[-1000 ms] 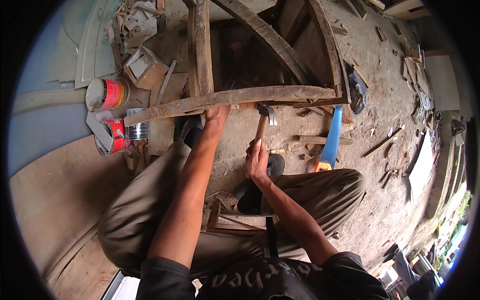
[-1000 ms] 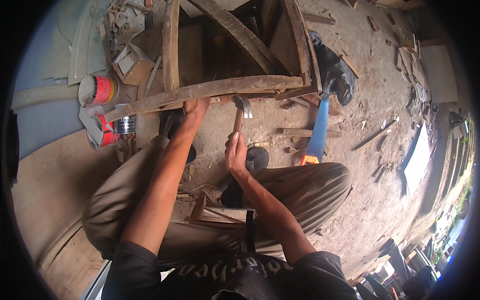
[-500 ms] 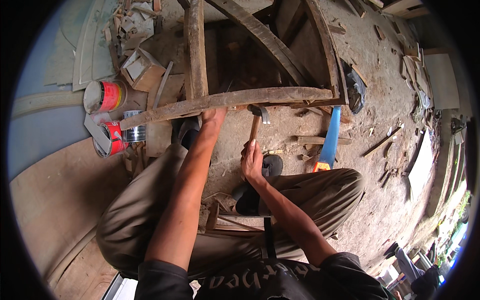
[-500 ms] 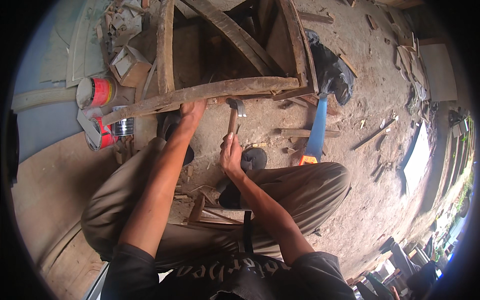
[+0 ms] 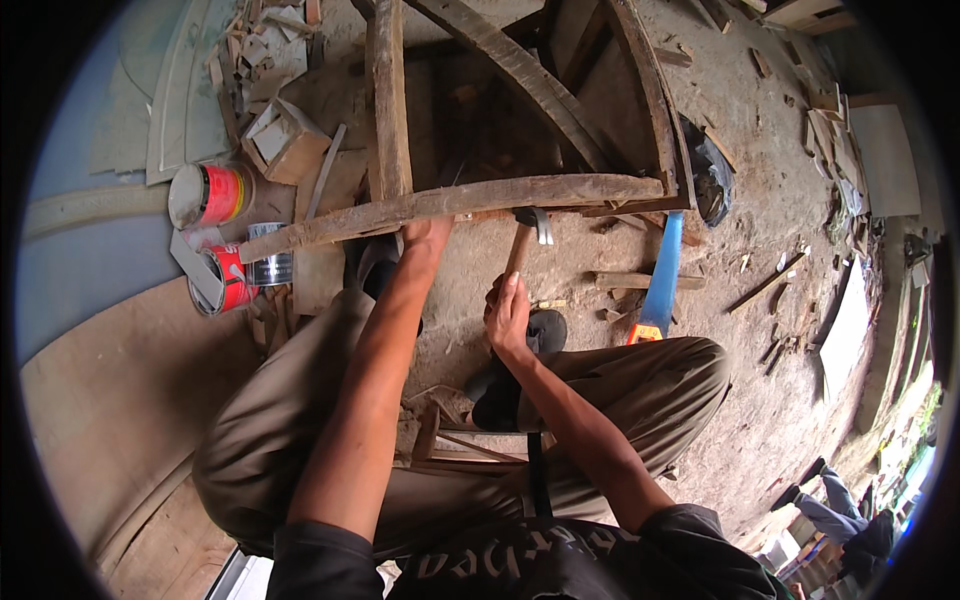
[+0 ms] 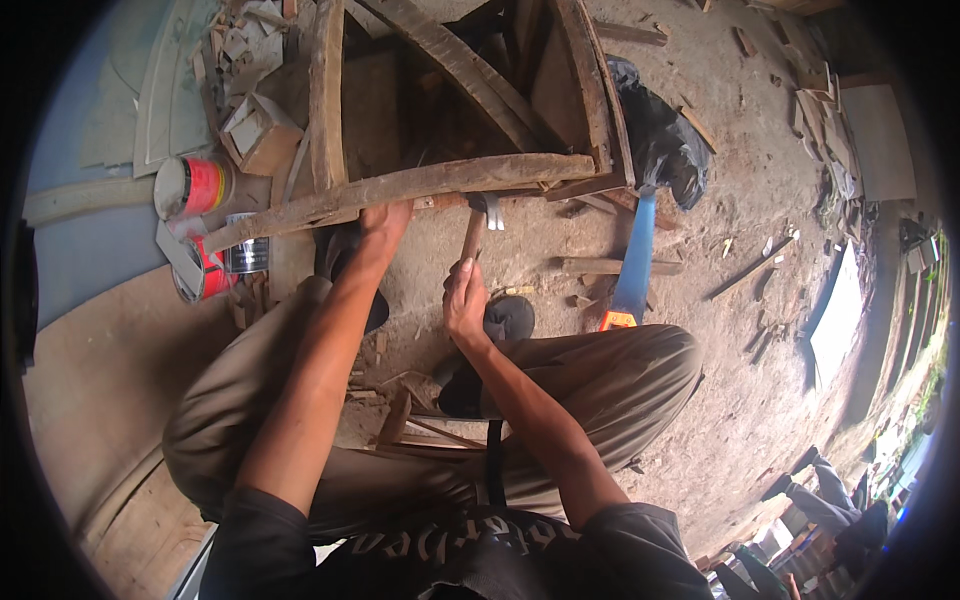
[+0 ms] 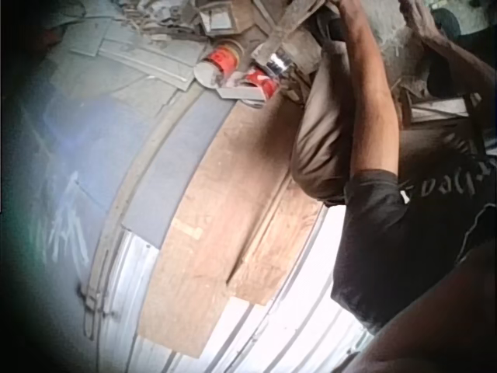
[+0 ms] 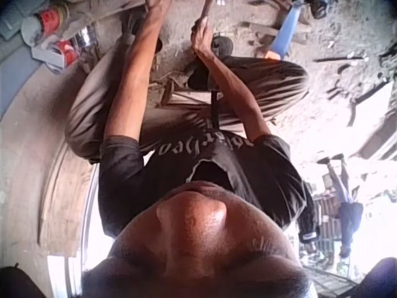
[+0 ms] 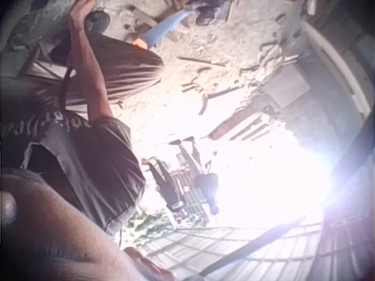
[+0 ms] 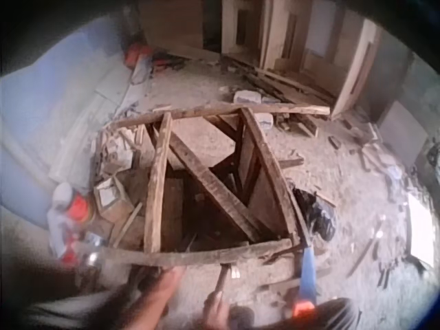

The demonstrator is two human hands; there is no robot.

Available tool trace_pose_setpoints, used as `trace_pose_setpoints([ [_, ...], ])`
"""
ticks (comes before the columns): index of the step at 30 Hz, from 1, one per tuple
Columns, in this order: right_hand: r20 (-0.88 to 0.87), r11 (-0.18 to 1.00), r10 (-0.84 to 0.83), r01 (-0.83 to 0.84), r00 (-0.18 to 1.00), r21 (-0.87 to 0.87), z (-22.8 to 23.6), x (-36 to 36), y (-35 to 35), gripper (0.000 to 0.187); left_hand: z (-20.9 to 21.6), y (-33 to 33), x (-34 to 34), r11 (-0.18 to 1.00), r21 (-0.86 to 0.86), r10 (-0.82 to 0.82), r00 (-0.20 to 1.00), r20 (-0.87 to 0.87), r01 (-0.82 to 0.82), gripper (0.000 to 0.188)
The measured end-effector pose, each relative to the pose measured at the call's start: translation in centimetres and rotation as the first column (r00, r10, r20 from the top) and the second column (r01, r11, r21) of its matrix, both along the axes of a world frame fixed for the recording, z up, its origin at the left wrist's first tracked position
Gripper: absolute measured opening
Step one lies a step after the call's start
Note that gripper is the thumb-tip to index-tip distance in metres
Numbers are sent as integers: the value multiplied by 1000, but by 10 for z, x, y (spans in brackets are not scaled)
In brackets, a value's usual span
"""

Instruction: The person uses a hammer to remove nails from a wooden chair frame and then attaches a wooden board to it. They then use a scraper to clean the surface of the board.

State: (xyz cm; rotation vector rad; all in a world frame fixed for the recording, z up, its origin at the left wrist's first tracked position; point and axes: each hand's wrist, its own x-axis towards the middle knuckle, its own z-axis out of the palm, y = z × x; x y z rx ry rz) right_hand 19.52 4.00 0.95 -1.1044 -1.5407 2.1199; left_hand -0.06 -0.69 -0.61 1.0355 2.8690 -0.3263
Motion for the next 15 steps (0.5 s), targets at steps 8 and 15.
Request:
trace_pose_setpoints([
  [8,103,980,135,-148,985,130,-21,-7,-8,38,7,5,2,1000,-6,16,1000,-4,-16,20],
  [15,-9,998,43,-43,999,37,-13,0,1,43,-1,-2,2,998,-37,-44,999,-7,44,19],
])
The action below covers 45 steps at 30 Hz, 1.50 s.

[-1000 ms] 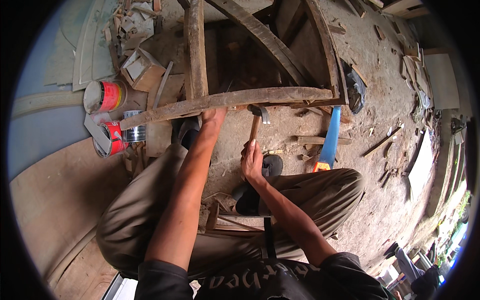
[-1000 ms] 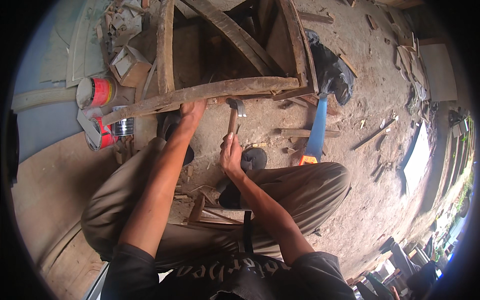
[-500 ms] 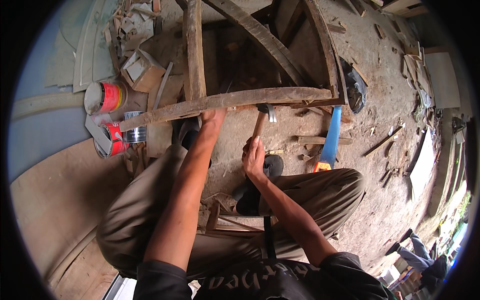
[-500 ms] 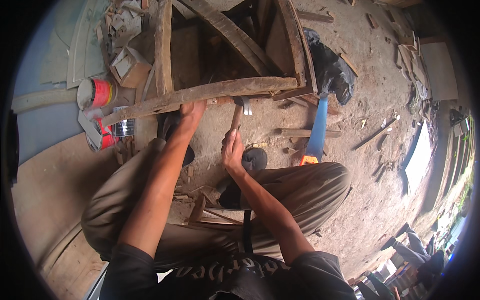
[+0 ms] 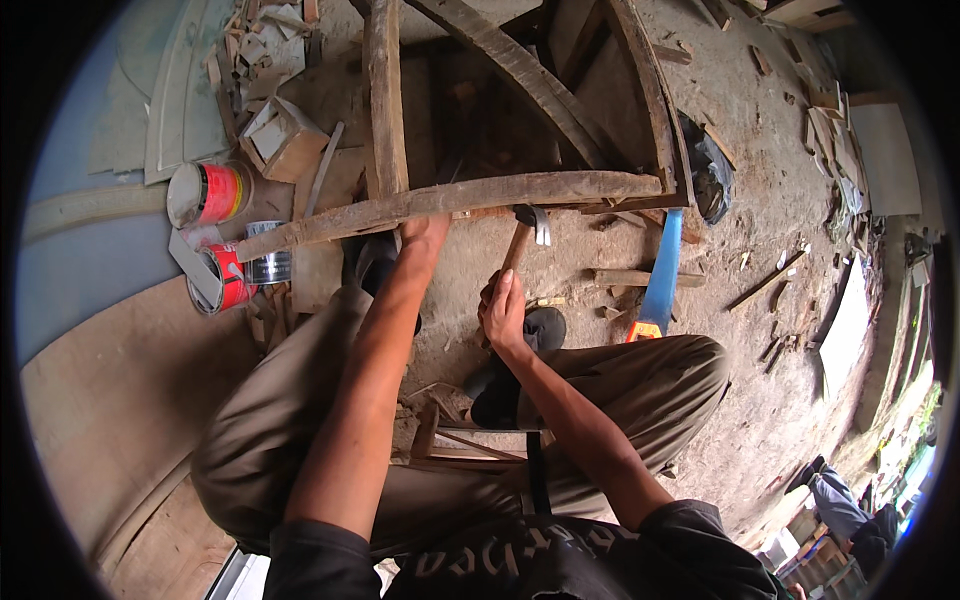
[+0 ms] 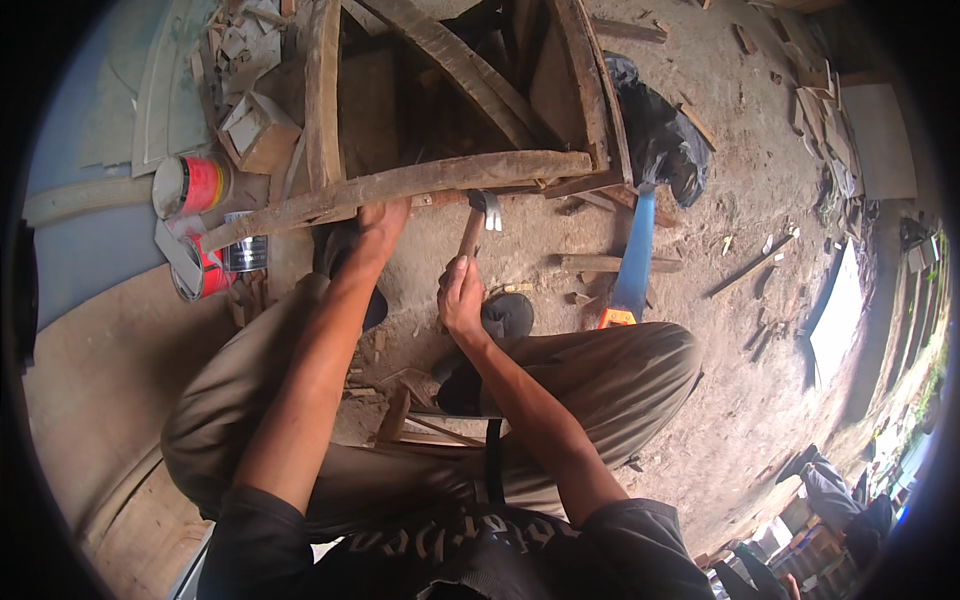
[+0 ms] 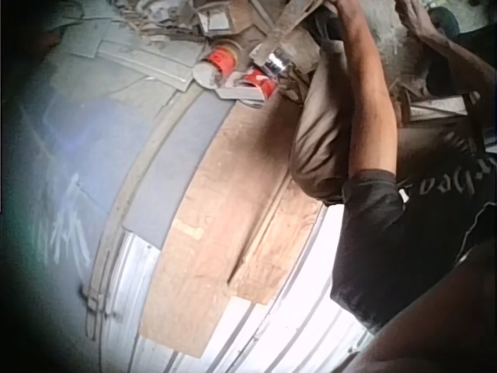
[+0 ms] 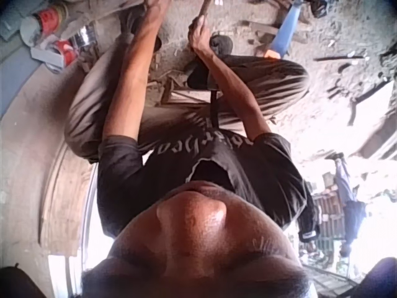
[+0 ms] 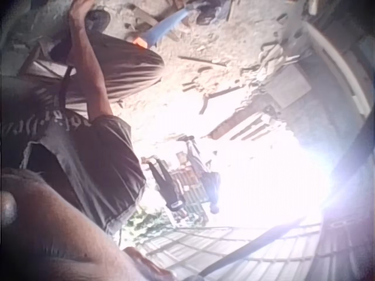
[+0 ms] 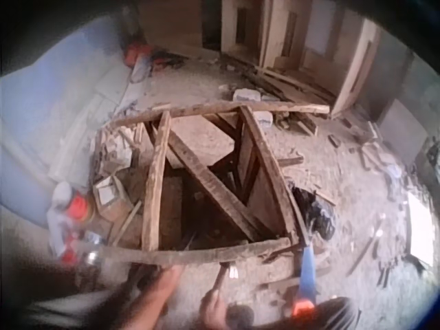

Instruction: The person uses a hammer to remove nails from a wooden chair frame and then attaches a wooden board to it. They then use a scraper to clean the surface of the board.

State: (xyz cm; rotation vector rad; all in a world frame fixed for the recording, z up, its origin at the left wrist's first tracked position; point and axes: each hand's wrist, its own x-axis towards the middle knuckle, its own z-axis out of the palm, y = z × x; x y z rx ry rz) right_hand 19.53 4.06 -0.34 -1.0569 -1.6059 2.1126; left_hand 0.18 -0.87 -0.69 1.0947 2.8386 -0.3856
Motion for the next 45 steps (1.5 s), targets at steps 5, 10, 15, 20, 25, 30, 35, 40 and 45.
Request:
trace_pose_setpoints([
  [5,305,902,266,-348,914,254,-5,4,12,37,7,10,2,997,-14,70,998,3,-70,19],
  [10,386,885,209,-342,899,317,3,-1,5,37,3,8,-1,998,-37,50,999,9,-50,19],
  [15,239,937,189,-247,953,246,25,3,10,38,-12,0,-5,996,64,69,997,-44,-67,20],
  [20,480,822,244,-442,842,358,15,-15,14,34,-11,0,-5,1000,3,-9,997,-72,9,22],
  [25,341,892,184,-302,922,337,12,0,8,32,0,11,-2,996,-43,81,997,20,-80,21],
  [30,234,914,196,-264,952,309,11,-3,17,32,-26,-3,-6,997,69,28,986,-164,-17,19],
  [35,409,858,268,-409,872,311,12,-8,21,30,6,4,-1,999,-35,12,1000,5,-12,19],
  [40,285,890,211,-304,935,340,7,4,12,35,7,3,1,999,-21,24,1000,16,-24,21],
  [45,391,842,221,-377,893,386,4,-6,19,30,3,3,-2,999,5,42,997,58,-43,23],
])
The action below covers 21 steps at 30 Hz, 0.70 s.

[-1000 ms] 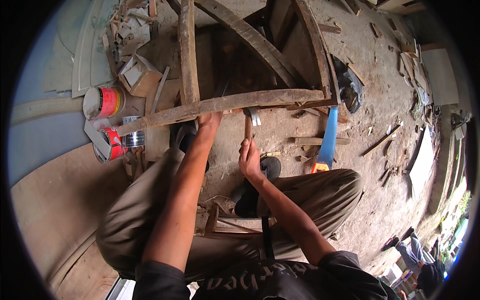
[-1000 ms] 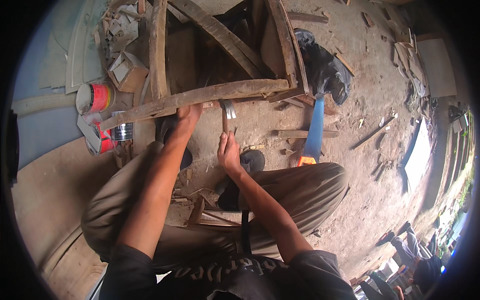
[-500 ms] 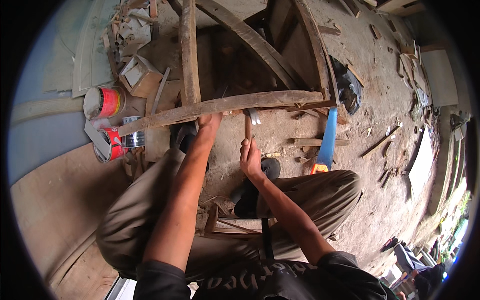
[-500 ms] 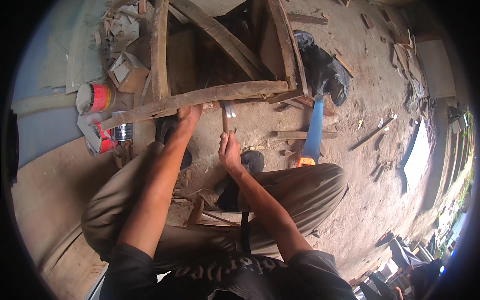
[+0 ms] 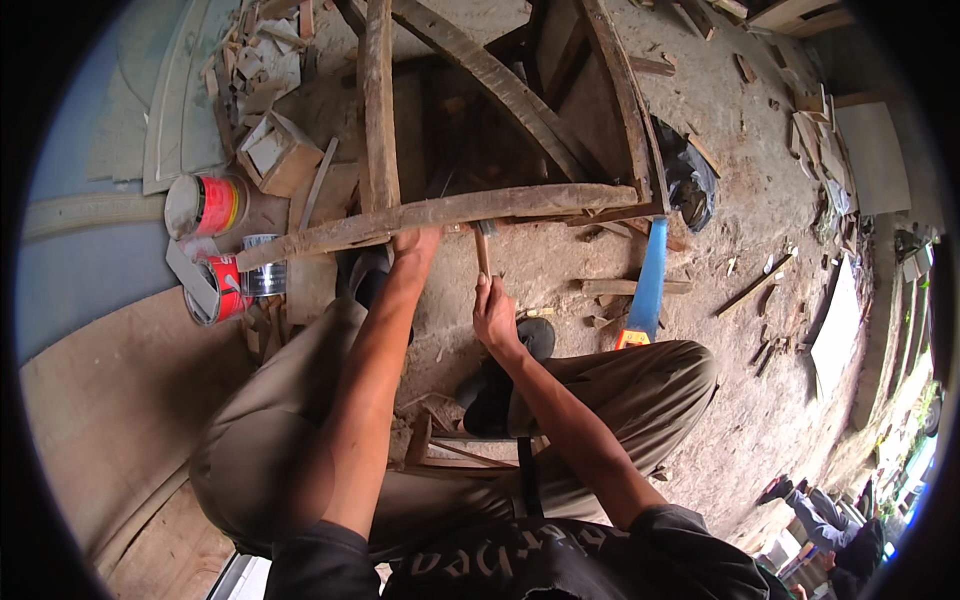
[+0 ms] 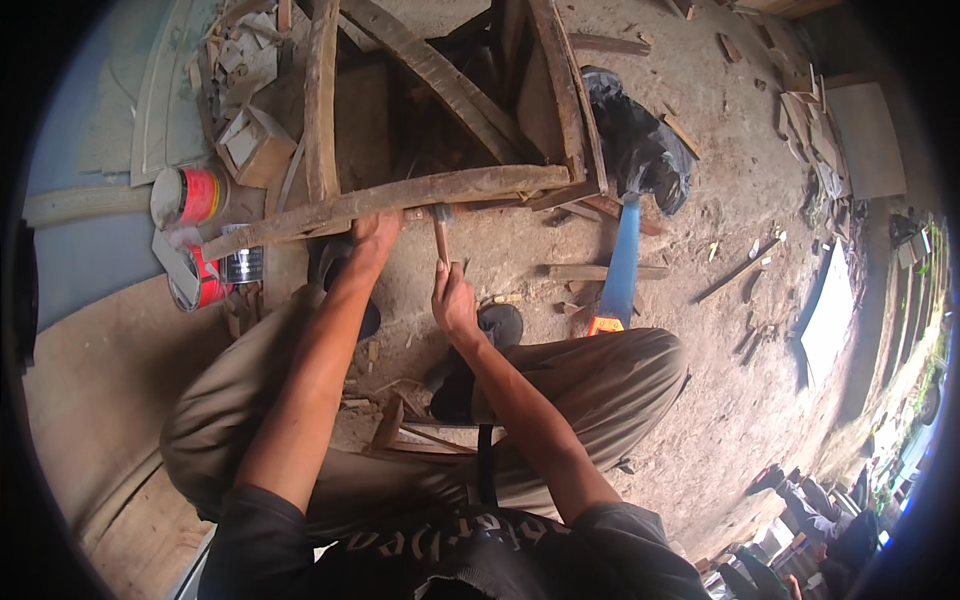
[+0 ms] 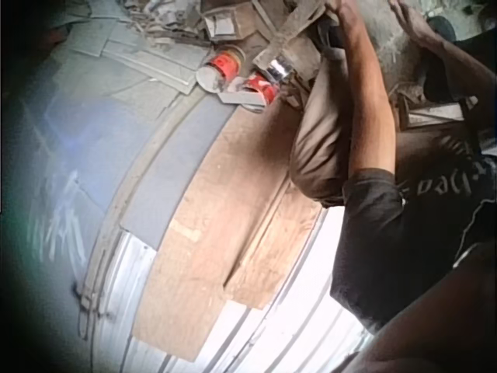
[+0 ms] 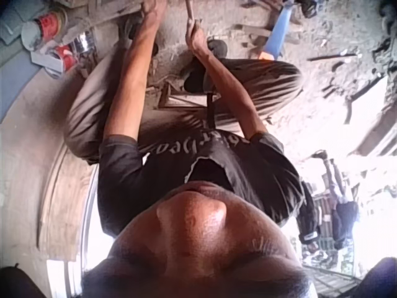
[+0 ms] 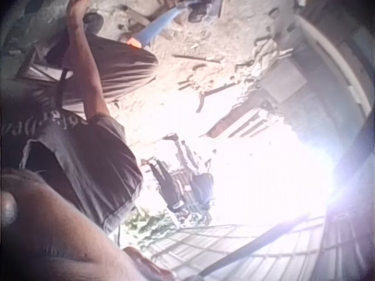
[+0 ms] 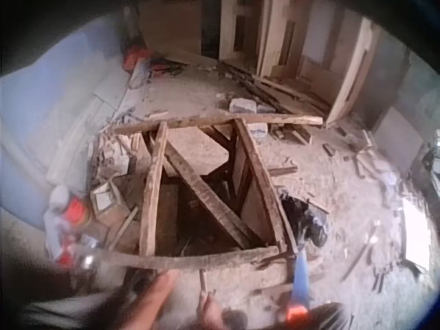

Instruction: The person uses a hammer to remove nails from a wooden chair frame and then attaches a wooden board to it. They then use a scraper to clean the surface of the board.

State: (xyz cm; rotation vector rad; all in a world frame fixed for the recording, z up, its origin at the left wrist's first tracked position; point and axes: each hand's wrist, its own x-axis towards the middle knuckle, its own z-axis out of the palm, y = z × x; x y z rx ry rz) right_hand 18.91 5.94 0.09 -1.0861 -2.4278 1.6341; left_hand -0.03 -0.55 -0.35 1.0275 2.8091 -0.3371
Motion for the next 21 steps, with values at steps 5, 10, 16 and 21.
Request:
trace_pose_setpoints([
  [5,0,999,41,-40,999,-30,10,5,-2,28,-4,-4,3,999,-48,-12,1000,-6,11,23],
  [10,-31,999,-31,30,999,-21,10,7,1,29,-7,0,-2,1000,-5,-14,999,-53,13,22],
  [16,27,998,49,-48,998,-44,16,-2,18,37,-11,-2,-5,1000,-1,-7,997,-83,7,21],
  [21,-20,997,-50,48,999,-60,5,21,34,43,15,7,2,980,-196,74,970,232,-28,35],
])
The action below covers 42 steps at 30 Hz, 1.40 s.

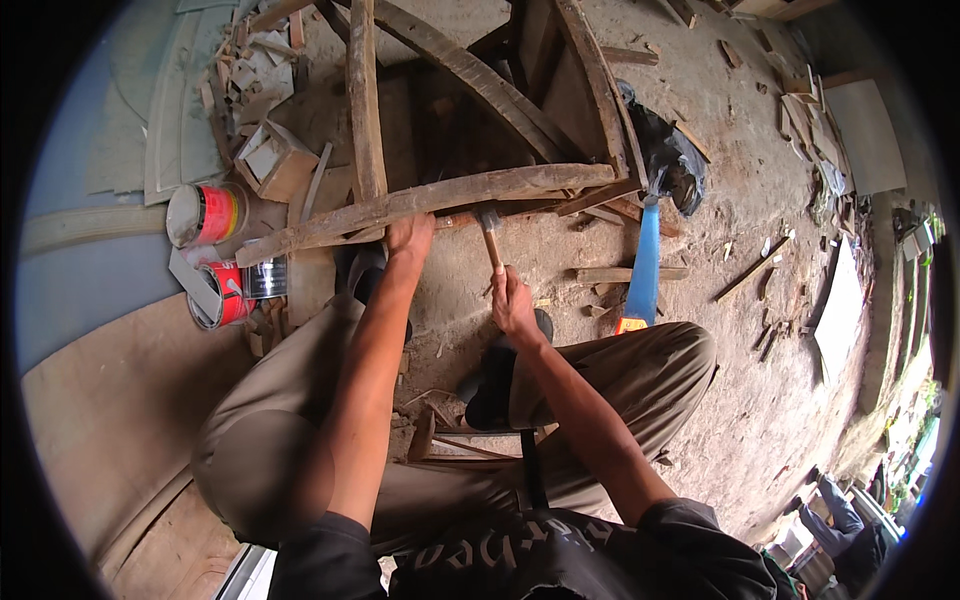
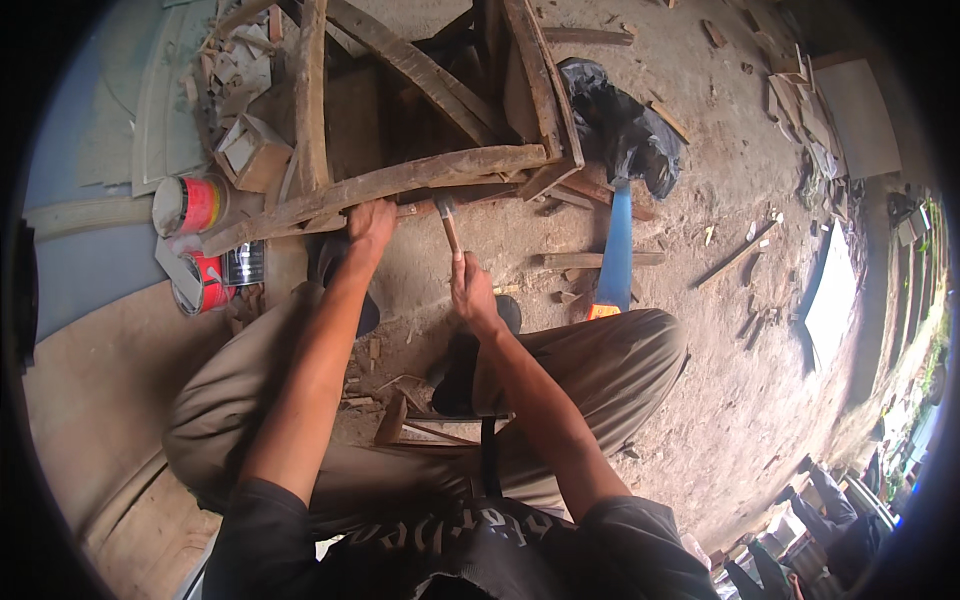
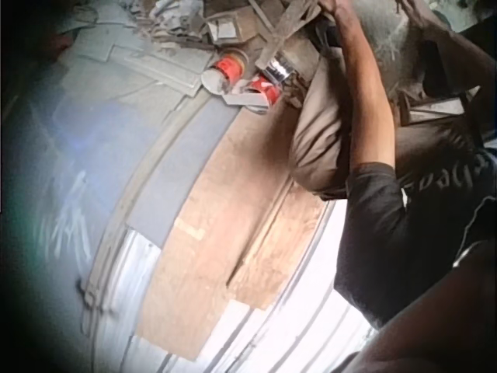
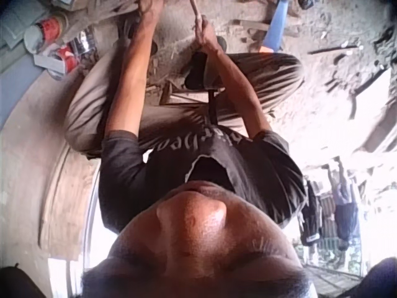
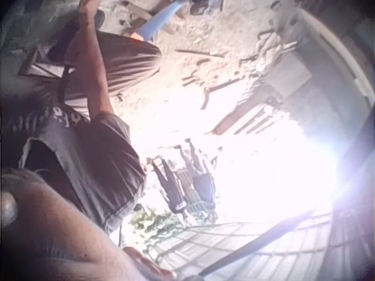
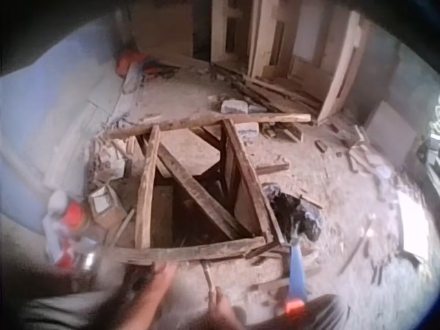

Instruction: The person uses a hammer to remove nails from a wooden chair frame and then attaches a wooden board to it. They then use a scraper to clean the surface of the board.

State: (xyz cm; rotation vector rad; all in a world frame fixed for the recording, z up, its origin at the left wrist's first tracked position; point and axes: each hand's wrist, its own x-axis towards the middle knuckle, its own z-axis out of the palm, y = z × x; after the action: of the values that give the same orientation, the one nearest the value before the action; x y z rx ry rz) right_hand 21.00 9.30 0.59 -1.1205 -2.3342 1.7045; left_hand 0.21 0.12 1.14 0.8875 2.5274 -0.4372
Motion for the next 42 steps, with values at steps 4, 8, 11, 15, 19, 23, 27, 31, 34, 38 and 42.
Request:
trace_pose_setpoints([
  [4,18,989,115,-116,993,89,12,25,34,43,-17,-17,3,986,72,-132,965,-228,152,43],
  [8,78,953,173,-187,982,237,-10,46,53,45,17,-8,4,990,49,-129,985,-110,135,46],
  [11,152,913,197,-237,969,332,-8,55,53,48,20,-17,10,984,128,-113,989,-91,124,46],
  [15,206,853,198,-272,958,446,-15,60,50,46,20,-42,29,938,162,-252,924,-288,306,43],
  [19,180,797,172,-245,968,552,-25,56,50,41,62,-52,42,884,399,-236,970,-66,242,45],
  [23,112,696,59,-121,992,708,-38,53,56,33,128,-31,48,864,442,-343,924,169,240,33],
  [27,-121,814,-60,119,991,569,-1,41,74,23,193,9,69,656,686,-481,874,61,313,17],
  [31,-434,817,-203,396,878,419,34,33,125,17,262,65,95,250,857,-481,826,-294,450,6],
  [34,-503,770,-341,543,794,334,65,34,163,17,283,105,76,109,776,-322,760,-564,622,8],
  [38,-440,751,-478,613,761,245,72,39,211,16,238,133,39,293,897,-25,941,-338,330,19],
  [42,-432,702,-457,614,777,361,46,30,263,14,229,145,38,459,805,-90,921,-379,376,24],
])
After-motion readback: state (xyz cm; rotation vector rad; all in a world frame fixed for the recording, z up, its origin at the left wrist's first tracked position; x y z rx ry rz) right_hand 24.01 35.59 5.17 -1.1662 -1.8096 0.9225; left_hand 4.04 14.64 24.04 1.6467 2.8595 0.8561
